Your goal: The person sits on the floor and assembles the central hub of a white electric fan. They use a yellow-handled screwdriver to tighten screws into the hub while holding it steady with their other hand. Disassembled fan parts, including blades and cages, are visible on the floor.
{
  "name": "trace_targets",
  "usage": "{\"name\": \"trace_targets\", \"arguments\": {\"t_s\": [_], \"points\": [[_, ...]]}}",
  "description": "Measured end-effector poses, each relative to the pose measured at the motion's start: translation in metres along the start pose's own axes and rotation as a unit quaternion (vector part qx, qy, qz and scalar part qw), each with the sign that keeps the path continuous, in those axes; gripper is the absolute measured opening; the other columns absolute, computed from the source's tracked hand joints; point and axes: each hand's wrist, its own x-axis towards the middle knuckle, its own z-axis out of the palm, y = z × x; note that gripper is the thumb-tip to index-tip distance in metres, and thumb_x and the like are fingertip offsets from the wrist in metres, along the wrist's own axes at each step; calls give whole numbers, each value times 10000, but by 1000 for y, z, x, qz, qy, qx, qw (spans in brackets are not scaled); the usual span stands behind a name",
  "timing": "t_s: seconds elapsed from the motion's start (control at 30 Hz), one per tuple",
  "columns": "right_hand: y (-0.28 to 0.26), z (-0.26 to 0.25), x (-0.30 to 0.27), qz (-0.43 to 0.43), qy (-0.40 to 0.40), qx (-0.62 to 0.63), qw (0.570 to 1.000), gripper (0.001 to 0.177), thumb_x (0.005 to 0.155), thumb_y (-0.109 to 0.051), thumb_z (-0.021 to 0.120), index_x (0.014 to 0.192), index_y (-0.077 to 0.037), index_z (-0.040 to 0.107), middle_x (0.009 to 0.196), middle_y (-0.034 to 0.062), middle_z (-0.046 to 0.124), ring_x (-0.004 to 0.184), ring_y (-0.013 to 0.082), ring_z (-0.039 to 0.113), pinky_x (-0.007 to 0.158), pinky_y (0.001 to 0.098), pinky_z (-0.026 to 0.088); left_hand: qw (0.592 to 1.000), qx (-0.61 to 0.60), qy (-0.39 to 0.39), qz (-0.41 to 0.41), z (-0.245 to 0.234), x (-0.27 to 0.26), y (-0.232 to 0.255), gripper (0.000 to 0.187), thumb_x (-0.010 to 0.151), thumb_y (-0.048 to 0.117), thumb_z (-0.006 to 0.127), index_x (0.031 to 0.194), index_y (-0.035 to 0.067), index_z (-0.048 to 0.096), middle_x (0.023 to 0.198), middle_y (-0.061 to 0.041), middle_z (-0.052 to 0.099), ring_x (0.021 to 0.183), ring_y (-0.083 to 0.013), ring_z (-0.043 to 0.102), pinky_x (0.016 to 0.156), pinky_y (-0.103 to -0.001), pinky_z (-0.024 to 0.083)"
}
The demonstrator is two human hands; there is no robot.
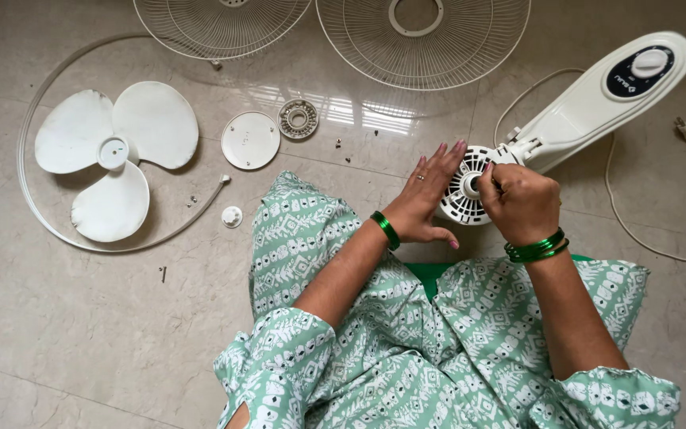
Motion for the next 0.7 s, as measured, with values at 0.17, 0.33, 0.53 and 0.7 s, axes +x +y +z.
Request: {"name": "trace_targets", "arguments": {"t_s": [0.17, 0.33, 0.53, 0.7], "points": [[-4, -14, -10, 9, -11, -7, 1000, 286, 1027, -161, 705, 769, -53, 642, 749, 127, 645, 658, 312, 641, 597, 412, 497, 970, -218, 73, -79, 1, -19, -8, 1083, 900, 506, 721, 1675, 130, 66, 1756, -143, 120, 1636, -325, 79, 1301, -504, 118], [-19, -22, -28, 15, -13, 0, 1000, 314, 1026, -149, 711, 742, -50, 622, 722, 130, 627, 627, 314, 623, 577, 414, 483, 857, -462, 129, -188, 29, -19, -24, 598, 1127, 369, 419, 1618, 42, 322, 1654, -178, 399, 1558, -265, 339, 1275, -378, 258], [-34, -16, -53, -5, 3, -6, 1000, 305, 998, -135, 716, 731, -55, 592, 702, 124, 608, 598, 315, 604, 562, 415, 475, 760, -600, 128, -216, 72, -40, -3, 536, 1134, 310, 447, 1564, -9, 436, 1489, -164, 565, 1314, -189, 565, 1124, -329, 453], [-38, -19, -70, 6, 4, 2, 1000, 318, 991, -100, 712, 711, -49, 571, 680, 103, 595, 577, 290, 591, 561, 405, 471, 745, -610, 124, -238, 69, -51, 17, 475, 1092, 175, 556, 1530, -1, 503, 1431, -185, 609, 1222, -189, 606, 1038, -340, 523]]}}
